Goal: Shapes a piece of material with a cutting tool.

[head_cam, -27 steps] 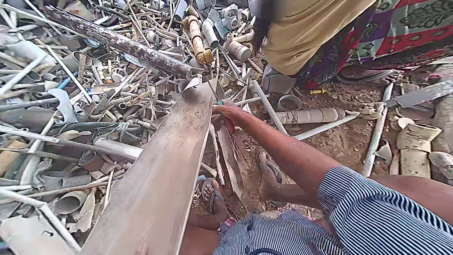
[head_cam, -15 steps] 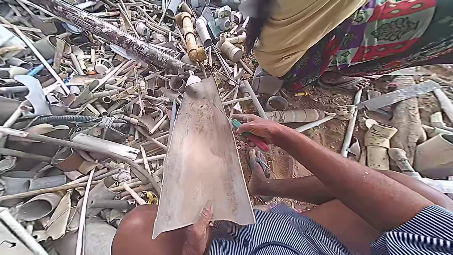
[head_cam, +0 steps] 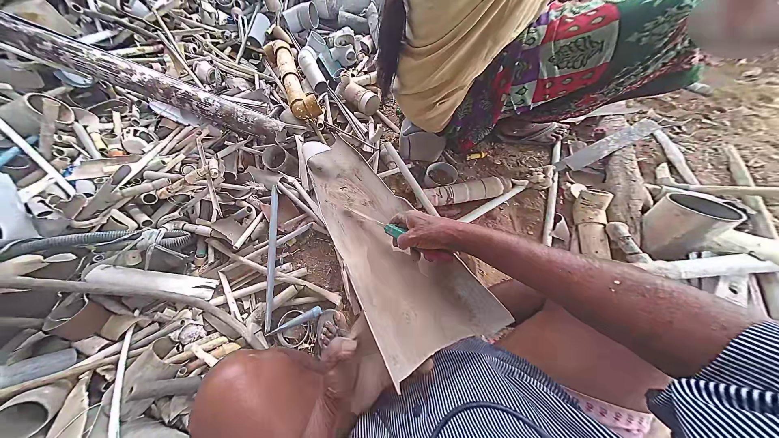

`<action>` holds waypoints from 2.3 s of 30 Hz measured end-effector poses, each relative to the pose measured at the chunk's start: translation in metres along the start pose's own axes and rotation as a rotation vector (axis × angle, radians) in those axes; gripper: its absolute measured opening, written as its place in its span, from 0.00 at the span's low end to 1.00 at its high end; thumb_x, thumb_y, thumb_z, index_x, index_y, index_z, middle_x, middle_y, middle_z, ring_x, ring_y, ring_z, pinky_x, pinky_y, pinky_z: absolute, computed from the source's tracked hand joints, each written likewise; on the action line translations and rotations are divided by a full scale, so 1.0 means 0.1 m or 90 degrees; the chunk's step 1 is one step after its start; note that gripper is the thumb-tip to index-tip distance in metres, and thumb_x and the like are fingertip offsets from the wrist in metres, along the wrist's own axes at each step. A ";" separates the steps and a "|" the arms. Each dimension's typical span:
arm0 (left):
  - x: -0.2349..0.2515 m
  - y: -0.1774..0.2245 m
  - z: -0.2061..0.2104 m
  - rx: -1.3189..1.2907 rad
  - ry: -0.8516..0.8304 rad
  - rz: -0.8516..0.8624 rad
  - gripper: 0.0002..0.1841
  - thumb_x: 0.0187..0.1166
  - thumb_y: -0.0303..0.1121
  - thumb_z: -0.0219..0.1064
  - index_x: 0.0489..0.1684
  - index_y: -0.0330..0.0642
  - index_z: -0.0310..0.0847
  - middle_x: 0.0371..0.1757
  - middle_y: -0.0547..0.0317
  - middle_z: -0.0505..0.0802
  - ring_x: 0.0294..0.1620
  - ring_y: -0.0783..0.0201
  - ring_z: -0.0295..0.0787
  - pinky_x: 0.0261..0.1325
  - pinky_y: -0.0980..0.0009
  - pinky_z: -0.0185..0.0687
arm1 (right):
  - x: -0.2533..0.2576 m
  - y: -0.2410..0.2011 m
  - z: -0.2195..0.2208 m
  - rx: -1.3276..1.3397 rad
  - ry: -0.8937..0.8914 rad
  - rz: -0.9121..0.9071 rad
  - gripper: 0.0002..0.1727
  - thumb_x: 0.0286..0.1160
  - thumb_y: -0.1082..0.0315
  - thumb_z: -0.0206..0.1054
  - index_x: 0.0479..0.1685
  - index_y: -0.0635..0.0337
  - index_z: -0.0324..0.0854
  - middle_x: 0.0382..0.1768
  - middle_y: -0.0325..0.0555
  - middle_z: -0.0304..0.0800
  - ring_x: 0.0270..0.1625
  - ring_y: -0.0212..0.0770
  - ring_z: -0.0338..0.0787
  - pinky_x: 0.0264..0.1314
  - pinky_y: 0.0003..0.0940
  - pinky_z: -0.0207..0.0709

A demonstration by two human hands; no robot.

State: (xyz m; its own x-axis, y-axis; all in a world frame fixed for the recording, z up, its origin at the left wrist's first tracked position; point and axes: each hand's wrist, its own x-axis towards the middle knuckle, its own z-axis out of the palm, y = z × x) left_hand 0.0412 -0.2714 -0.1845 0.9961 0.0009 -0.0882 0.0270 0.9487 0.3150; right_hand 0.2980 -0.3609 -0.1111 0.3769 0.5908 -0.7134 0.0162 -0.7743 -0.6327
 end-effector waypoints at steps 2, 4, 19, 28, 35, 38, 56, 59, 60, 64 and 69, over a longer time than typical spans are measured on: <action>0.26 -0.06 0.22 0.049 0.140 -0.026 0.63 0.46 0.72 0.81 0.86 0.45 0.59 0.68 0.51 0.89 0.68 0.54 0.88 0.64 0.53 0.88 | 0.00 -0.04 0.19 -0.035 -0.033 0.005 0.16 0.86 0.69 0.59 0.68 0.61 0.69 0.26 0.46 0.77 0.15 0.33 0.74 0.16 0.26 0.69; 0.45 -0.13 0.35 0.146 0.228 -0.084 0.68 0.51 0.73 0.78 0.91 0.45 0.41 0.70 0.50 0.85 0.64 0.55 0.89 0.54 0.56 0.91 | 0.01 -0.11 0.34 -0.099 -0.044 -0.036 0.15 0.84 0.71 0.61 0.63 0.68 0.70 0.33 0.49 0.76 0.25 0.38 0.77 0.31 0.35 0.74; 0.87 -0.39 0.55 0.293 0.463 -0.290 0.25 0.62 0.04 0.57 0.56 0.37 0.66 0.39 0.53 0.86 0.34 0.65 0.88 0.36 0.69 0.88 | -0.55 0.52 -0.04 -0.334 -0.018 0.045 0.32 0.90 0.72 0.51 0.93 0.61 0.52 0.72 0.73 0.75 0.74 0.69 0.79 0.73 0.63 0.70; 0.95 -0.37 0.38 0.235 0.429 -0.443 0.18 0.69 0.06 0.59 0.52 0.35 0.68 0.34 0.54 0.89 0.31 0.64 0.91 0.37 0.67 0.91 | 0.01 0.20 -0.04 -0.442 -0.058 0.094 0.27 0.92 0.70 0.47 0.89 0.62 0.57 0.68 0.73 0.77 0.69 0.71 0.81 0.67 0.64 0.74; 1.07 -0.22 0.32 0.206 0.429 -0.520 0.16 0.71 0.07 0.58 0.49 0.35 0.69 0.32 0.56 0.88 0.29 0.67 0.89 0.34 0.71 0.90 | 1.50 -0.13 -0.16 -0.383 0.031 -0.039 0.19 0.87 0.69 0.56 0.69 0.73 0.76 0.61 0.69 0.85 0.67 0.65 0.84 0.66 0.64 0.74; 1.09 -0.19 0.28 0.196 0.427 -0.540 0.15 0.71 0.08 0.59 0.49 0.35 0.70 0.32 0.57 0.88 0.29 0.68 0.89 0.36 0.71 0.90 | 1.24 -0.19 -0.23 -0.426 -0.013 -0.025 0.19 0.88 0.70 0.55 0.70 0.72 0.75 0.61 0.68 0.84 0.67 0.64 0.83 0.68 0.61 0.73; 1.15 -0.19 0.22 0.202 0.401 -0.570 0.13 0.74 0.11 0.60 0.51 0.33 0.71 0.34 0.58 0.86 0.30 0.69 0.86 0.36 0.72 0.87 | 0.86 -0.16 -0.32 -0.528 -0.102 0.097 0.23 0.92 0.69 0.50 0.82 0.64 0.66 0.63 0.69 0.82 0.68 0.67 0.82 0.67 0.63 0.73; 1.12 -0.19 0.21 0.218 0.394 -0.561 0.15 0.73 0.10 0.61 0.54 0.32 0.71 0.36 0.57 0.86 0.31 0.69 0.86 0.37 0.72 0.87 | 0.25 -0.15 -0.31 -0.599 -0.145 0.189 0.27 0.93 0.68 0.48 0.89 0.60 0.57 0.65 0.71 0.78 0.66 0.70 0.82 0.64 0.63 0.75; 1.12 -0.20 0.21 0.220 0.392 -0.557 0.17 0.72 0.10 0.62 0.56 0.32 0.70 0.37 0.56 0.86 0.32 0.68 0.86 0.36 0.72 0.86 | 0.17 -0.16 -0.30 -0.606 -0.143 0.203 0.28 0.93 0.68 0.48 0.90 0.59 0.57 0.66 0.71 0.78 0.66 0.71 0.83 0.64 0.63 0.76; 1.13 -0.20 0.25 0.224 0.410 -0.543 0.19 0.72 0.10 0.61 0.59 0.32 0.68 0.36 0.55 0.85 0.29 0.67 0.86 0.34 0.71 0.86 | 0.63 -0.17 -0.28 -0.579 -0.101 0.164 0.23 0.92 0.68 0.48 0.83 0.64 0.64 0.63 0.71 0.81 0.68 0.70 0.82 0.67 0.64 0.73; 1.11 -0.21 0.22 0.212 0.379 -0.523 0.19 0.73 0.10 0.60 0.61 0.33 0.66 0.38 0.52 0.86 0.30 0.64 0.88 0.33 0.68 0.88 | 1.47 -0.29 -0.25 -0.490 0.020 0.051 0.17 0.87 0.69 0.56 0.67 0.70 0.76 0.54 0.67 0.85 0.59 0.64 0.86 0.59 0.62 0.76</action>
State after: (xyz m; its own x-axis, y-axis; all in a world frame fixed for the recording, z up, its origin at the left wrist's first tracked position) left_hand 0.1532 -0.2984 -0.1799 0.4633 -0.3603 -0.8096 0.7828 0.5947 0.1833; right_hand 0.3759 -0.2576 -0.1898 0.4295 0.5287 -0.7321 0.6229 -0.7605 -0.1837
